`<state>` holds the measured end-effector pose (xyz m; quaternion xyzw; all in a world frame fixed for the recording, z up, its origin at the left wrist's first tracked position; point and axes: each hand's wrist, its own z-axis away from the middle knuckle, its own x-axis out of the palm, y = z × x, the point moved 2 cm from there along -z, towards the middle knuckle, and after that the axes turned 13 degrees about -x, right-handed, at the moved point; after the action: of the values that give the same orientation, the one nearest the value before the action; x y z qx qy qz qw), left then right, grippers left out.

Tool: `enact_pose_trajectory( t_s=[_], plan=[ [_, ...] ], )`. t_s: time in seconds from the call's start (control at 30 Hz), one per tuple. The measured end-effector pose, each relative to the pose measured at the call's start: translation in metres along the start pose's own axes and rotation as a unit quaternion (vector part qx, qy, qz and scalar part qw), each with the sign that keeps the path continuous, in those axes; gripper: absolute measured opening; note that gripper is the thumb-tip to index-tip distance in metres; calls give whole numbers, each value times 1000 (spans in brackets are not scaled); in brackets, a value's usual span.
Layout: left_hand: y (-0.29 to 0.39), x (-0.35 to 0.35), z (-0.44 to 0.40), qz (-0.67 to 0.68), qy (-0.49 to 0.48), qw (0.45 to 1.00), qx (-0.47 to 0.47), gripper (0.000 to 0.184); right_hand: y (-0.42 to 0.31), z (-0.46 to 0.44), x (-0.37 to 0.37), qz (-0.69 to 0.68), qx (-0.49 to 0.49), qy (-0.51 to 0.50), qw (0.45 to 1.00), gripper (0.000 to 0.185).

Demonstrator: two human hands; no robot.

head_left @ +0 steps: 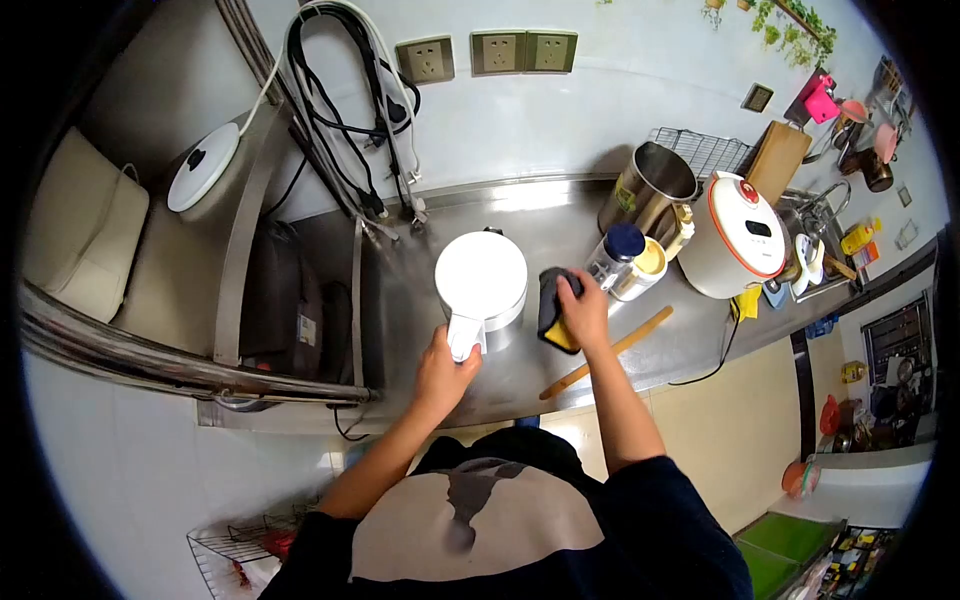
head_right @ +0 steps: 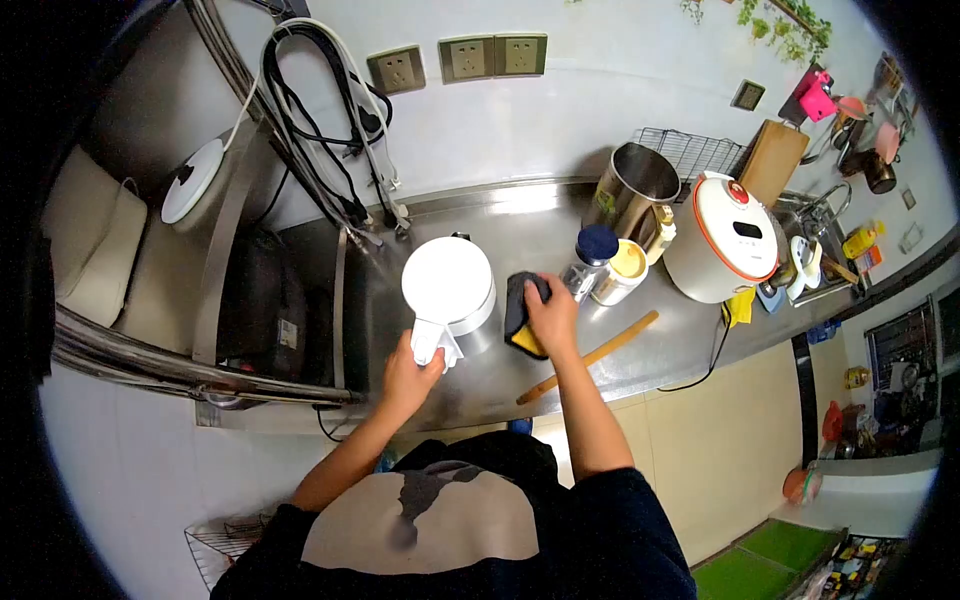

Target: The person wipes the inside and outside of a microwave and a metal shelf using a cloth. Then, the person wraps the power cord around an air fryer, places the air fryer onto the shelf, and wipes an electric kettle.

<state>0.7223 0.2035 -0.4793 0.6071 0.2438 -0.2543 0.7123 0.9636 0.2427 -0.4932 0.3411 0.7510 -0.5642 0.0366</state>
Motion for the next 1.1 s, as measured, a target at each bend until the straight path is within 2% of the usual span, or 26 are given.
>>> enact_pose_trajectory(
  t_s=[0.1,0.13,0.23,0.37,0.43,0.5,0.6,0.63,0.67,0.7,0.73,0.77,0.83,0.87,0.9,0.93,0.97,1.03,1.1],
  plan=[
    [2,1,1,6,-5,1000,21,45,-4,48,15,-90,-35,75,993,31],
    [4,2,2,-8,-14,1000,12,45,-16,57,25,-115,-53,61,990,30],
    [5,7,5,-24,-13,1000,5,44,-10,81,65,-43,-109,91,989,41],
    [9,5,5,-47,14,999,5,40,29,108,94,-3,-68,71,995,45],
    [7,6,2,-16,-4,1000,17,42,45,113,98,38,34,-60,997,42],
    [5,5,3,15,-19,999,24,45,44,113,95,21,31,-39,999,40],
    [13,3,3,32,-5,998,53,46,-25,94,59,-88,-35,28,995,34],
    [17,1,6,22,-28,999,14,47,-42,90,54,-104,-71,43,991,35],
    [18,-1,6,11,-52,998,-23,48,-45,91,58,-103,-93,53,989,35],
    [16,-2,6,9,-50,998,-22,48,-47,91,60,-101,-115,64,986,34],
    [15,-2,7,-16,-28,999,23,45,-41,95,64,-103,-117,65,986,34],
    [15,-2,6,-40,-4,997,68,42,-29,101,68,-108,-119,32,987,33],
    [17,-8,4,-78,-12,993,84,45,-21,102,62,-113,-120,-3,986,33],
    [17,-10,5,-115,-24,988,99,48,-14,105,59,-240,-33,-37,969,34],
    [15,-10,5,-114,-23,988,97,48,-12,103,54,-360,53,-69,929,34],
    [15,-11,6,-94,-10,989,116,47,-21,99,43,-416,51,-81,904,43],
    [14,-12,8,-76,3,988,136,47,-31,94,36,-416,52,-81,904,43],
    [14,-11,7,-93,8,986,141,46,-48,84,33,-433,21,-211,876,48],
    [13,-11,7,-109,16,983,146,46,-49,85,41,-453,41,-225,862,51]
  ],
)
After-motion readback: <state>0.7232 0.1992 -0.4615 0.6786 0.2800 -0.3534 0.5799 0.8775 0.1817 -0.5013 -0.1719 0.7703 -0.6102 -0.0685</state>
